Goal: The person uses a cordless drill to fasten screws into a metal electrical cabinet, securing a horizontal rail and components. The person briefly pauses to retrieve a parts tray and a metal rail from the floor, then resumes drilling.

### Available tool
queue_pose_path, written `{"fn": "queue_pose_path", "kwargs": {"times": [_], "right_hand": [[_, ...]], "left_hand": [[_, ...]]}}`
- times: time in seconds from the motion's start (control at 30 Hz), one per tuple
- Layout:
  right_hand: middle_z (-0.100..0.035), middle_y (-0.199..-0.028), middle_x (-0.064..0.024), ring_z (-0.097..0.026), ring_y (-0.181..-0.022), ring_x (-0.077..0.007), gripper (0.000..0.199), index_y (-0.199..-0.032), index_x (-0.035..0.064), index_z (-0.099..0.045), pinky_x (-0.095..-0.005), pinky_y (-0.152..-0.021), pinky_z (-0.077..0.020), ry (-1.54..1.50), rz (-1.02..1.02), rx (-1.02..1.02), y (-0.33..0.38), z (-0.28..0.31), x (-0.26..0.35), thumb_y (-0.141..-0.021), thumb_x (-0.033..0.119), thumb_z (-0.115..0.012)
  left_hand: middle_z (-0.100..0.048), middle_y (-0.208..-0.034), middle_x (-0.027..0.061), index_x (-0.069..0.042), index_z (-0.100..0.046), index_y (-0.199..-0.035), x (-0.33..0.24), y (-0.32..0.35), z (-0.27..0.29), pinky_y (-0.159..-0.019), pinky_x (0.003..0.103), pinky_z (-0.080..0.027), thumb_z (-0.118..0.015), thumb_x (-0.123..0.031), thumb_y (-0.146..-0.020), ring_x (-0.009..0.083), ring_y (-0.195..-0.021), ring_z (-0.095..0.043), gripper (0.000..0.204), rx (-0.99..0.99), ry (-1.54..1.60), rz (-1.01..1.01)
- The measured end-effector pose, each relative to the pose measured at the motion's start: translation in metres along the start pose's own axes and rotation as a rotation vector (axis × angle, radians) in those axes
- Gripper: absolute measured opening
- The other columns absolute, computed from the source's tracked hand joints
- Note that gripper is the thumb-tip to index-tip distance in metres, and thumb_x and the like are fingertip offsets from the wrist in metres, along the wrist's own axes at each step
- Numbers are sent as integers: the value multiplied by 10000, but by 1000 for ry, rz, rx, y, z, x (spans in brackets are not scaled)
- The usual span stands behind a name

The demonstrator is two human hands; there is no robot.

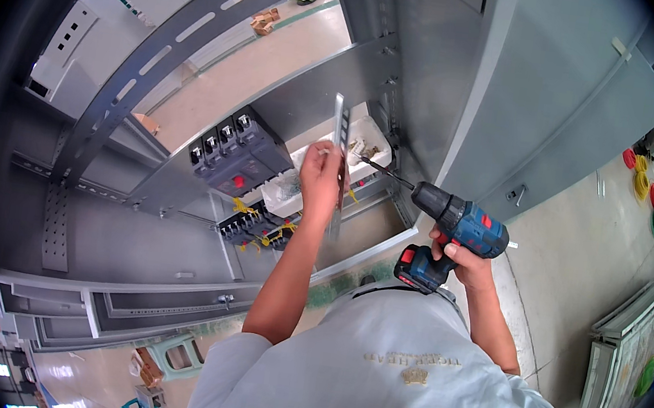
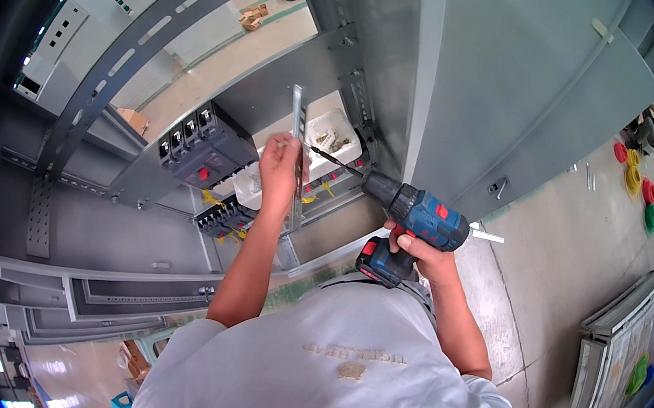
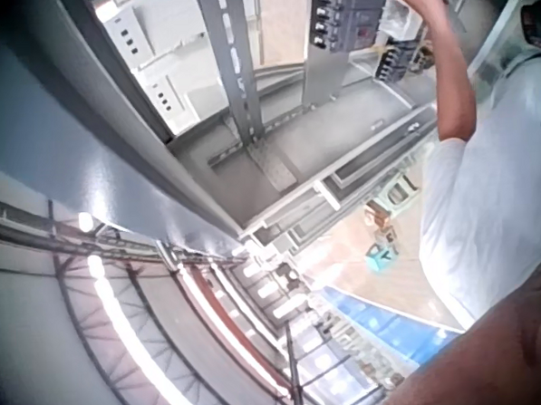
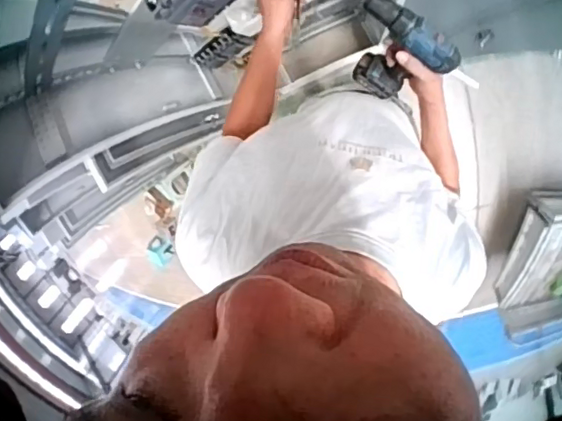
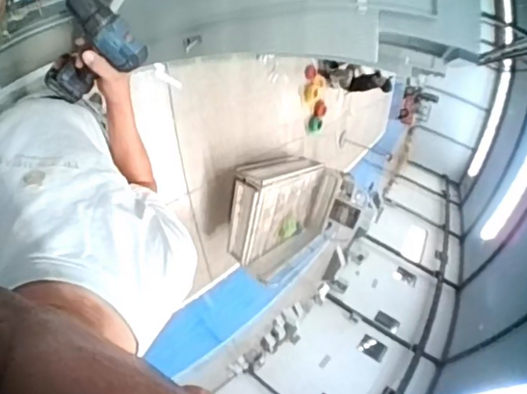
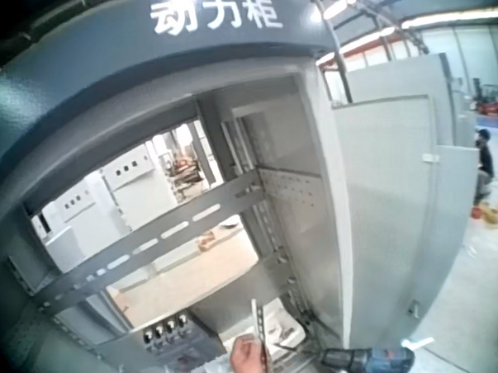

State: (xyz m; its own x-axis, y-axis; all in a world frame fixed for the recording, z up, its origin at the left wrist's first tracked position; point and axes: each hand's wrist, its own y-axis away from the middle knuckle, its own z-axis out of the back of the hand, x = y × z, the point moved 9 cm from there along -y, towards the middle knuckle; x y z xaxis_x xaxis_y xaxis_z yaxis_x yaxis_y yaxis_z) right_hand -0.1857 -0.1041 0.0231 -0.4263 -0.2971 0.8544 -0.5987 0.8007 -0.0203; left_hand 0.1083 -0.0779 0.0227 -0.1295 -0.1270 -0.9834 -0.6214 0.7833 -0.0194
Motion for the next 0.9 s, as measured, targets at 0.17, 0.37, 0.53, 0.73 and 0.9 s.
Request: {"fn": "queue_pose_path", "kwargs": {"times": [0.17,0.37,0.53,0.73,0.9], "right_hand": [[-687,-955,-105,-622,-682,-174,411,-1118,13,-621,-318,-650,-516,-25,2,48,-1,2,1,-746,137,-743],[-694,-972,-104,-625,-706,-174,368,-1098,22,-635,-322,-673,-519,-53,-27,18,1,8,-2,-756,110,-739],[-692,-978,-96,-626,-712,-174,361,-1103,29,-635,-323,-685,-516,-43,-45,14,-1,7,-3,-760,101,-723],[-691,-977,-97,-627,-711,-172,362,-1110,31,-635,-322,-682,-517,-27,-40,9,-2,8,-5,-764,98,-716],[-690,-977,-104,-630,-711,-173,393,-1138,25,-620,-318,-679,-520,-44,-31,11,-2,6,-3,-766,102,-721]], "left_hand": [[-635,-875,89,-42,-514,-1238,90,70,1,-641,298,-528,-569,-57,-956,159,-718,-628,288,289,127,447],[-656,-1076,131,-23,-478,-1367,127,138,20,-844,366,-579,-590,1,-924,237,-952,-686,458,439,198,703],[-677,-1067,152,2,-515,-1272,113,166,29,-760,389,-599,-580,-37,-947,239,-921,-699,334,435,74,723],[-646,-1252,69,-42,-651,-1206,109,196,33,-919,224,-473,-565,-128,-969,94,-1082,-615,266,684,87,837],[-597,-1361,66,-31,-587,-1354,89,194,29,-1038,265,-400,-553,-161,-969,136,-1218,-542,407,989,-50,723]]}}
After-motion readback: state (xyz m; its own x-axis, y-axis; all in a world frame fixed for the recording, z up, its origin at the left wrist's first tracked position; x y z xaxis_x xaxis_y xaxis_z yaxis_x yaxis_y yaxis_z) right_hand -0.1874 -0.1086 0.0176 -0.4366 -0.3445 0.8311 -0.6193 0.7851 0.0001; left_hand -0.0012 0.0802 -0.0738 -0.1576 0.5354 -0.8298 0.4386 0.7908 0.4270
